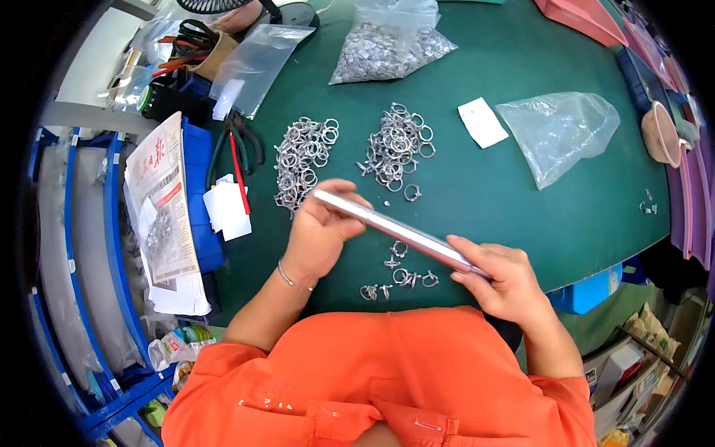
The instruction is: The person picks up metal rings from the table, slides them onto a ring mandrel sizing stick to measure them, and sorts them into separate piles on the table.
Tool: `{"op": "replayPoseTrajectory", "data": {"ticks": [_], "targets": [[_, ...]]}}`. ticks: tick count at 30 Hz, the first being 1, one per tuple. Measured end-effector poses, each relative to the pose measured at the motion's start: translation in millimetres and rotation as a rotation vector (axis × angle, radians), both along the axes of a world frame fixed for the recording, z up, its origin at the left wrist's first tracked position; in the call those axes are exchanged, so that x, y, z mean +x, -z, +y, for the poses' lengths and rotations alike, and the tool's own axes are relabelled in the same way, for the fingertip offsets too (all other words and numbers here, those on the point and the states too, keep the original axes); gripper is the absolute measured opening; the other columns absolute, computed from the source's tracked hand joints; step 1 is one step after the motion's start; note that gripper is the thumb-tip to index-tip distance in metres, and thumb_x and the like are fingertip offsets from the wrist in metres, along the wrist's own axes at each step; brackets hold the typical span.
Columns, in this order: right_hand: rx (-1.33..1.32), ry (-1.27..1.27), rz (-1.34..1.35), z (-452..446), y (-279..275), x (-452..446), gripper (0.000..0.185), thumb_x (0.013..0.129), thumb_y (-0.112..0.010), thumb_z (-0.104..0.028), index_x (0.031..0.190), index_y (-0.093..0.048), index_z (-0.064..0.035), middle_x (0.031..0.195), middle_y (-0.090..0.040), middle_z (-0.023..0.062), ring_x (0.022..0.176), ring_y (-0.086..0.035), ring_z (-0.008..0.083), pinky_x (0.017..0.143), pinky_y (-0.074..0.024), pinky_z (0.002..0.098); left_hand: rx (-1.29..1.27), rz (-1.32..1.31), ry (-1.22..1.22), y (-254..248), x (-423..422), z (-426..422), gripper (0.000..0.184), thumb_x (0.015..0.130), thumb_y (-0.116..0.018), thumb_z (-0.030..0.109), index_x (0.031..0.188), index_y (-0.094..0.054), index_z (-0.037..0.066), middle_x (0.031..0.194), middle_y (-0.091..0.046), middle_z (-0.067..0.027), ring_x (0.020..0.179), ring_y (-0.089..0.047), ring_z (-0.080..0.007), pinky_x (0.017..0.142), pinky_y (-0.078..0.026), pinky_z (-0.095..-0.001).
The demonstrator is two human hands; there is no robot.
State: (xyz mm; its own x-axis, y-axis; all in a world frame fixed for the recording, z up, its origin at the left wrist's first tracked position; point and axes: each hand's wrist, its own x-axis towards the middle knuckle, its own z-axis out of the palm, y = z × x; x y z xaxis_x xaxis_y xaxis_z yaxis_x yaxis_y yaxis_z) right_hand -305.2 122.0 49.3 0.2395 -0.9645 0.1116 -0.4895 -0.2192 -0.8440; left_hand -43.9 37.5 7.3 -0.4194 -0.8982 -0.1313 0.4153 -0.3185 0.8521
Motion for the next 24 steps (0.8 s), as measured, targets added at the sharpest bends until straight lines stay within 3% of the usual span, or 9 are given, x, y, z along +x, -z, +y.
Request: {"op": "replayPoseTrajectory", "data": {"ticks": [3,12,16,18,20,21,24], "targets": [[-0.073,-0.06,0.044,-5.5,-2.9,7.0,0.045,0.07,-0.069,-0.002,0.115,-0.059,-0.0009,0.061,-0.053,0.0117,0.052,-0.053,0.0244,0.05,-0.042,0.0335,0.058,-0.023,0.051,-2.1,-2.4,5.9,0.049,0.073,-0.065,-0.012,0.117,-0.048,0.001,0.1,-0.061,-0.0131,0.094,-0.061,-0.0205,0.082,-0.051,-0.0291],[-0.053,-0.095,0.102,-4.6,-2.4,8.7,0.046,0.07,-0.069,-0.002,0.115,-0.059,-0.0011,0.064,-0.057,0.0116,0.053,-0.055,0.0244,0.051,-0.0433,0.0331,0.03,0.04,0.076,-0.8,-5.0,10.7,0.033,0.072,-0.07,-0.008,0.103,-0.06,-0.003,0.1,-0.058,-0.0108,0.087,-0.058,-0.0164,0.077,-0.05,-0.027],[-0.027,-0.056,-0.018,0.2,1.9,7.0,0.047,0.07,-0.07,-0.002,0.115,-0.059,-0.0007,0.069,-0.06,0.0135,0.056,-0.057,0.0247,0.054,-0.0449,0.0315,0.034,0.121,-0.107,0.1,6.3,0.3,0.029,0.079,-0.063,-0.006,0.107,-0.057,-0.001,0.097,-0.057,-0.009,0.082,-0.056,-0.0138,0.073,-0.048,-0.0253],[0.011,0.003,0.022,2.0,2.1,-1.9,0.046,0.069,-0.071,-0.002,0.114,-0.06,0.0001,0.072,-0.061,0.0149,0.059,-0.058,0.0245,0.057,-0.0458,0.0303,-0.222,-0.183,-0.354,-4.4,18.9,-14.0,0.028,0.078,-0.064,-0.006,0.105,-0.058,-0.003,0.095,-0.057,-0.0075,0.08,-0.056,-0.0134,0.071,-0.048,-0.0244],[0.03,0.025,0.045,4.2,6.1,-6.7,0.045,0.069,-0.071,-0.001,0.113,-0.061,0.0007,0.072,-0.061,0.0148,0.06,-0.059,0.0241,0.058,-0.0462,0.0296,-0.675,-0.7,-0.494,-8.5,39.1,-29.6,0.029,0.071,-0.071,-0.004,0.099,-0.062,-0.001,0.092,-0.059,-0.0059,0.074,-0.057,-0.0116,0.064,-0.048,-0.0224],[0.034,0.051,0.07,4.9,7.6,-8.5,0.046,0.069,-0.071,-0.001,0.113,-0.06,0.0007,0.073,-0.061,0.0148,0.06,-0.059,0.024,0.059,-0.0464,0.0294,-0.752,-0.974,-0.512,-15.6,45.0,-33.5,0.032,0.068,-0.074,-0.002,0.098,-0.063,0.0,0.09,-0.058,-0.0075,0.071,-0.055,-0.0127,0.06,-0.047,-0.0232],[0.029,0.082,0.096,5.2,10.4,-8.2,0.047,0.069,-0.071,-0.002,0.114,-0.06,0.0003,0.072,-0.061,0.014,0.061,-0.059,0.0236,0.059,-0.0465,0.029,-0.835,-1.093,-0.498,-15.1,54.5,-40.4,0.034,0.067,-0.075,-0.001,0.099,-0.065,0.0,0.094,-0.059,-0.0054,0.07,-0.051,-0.0102,0.06,-0.044,-0.0213]]}}
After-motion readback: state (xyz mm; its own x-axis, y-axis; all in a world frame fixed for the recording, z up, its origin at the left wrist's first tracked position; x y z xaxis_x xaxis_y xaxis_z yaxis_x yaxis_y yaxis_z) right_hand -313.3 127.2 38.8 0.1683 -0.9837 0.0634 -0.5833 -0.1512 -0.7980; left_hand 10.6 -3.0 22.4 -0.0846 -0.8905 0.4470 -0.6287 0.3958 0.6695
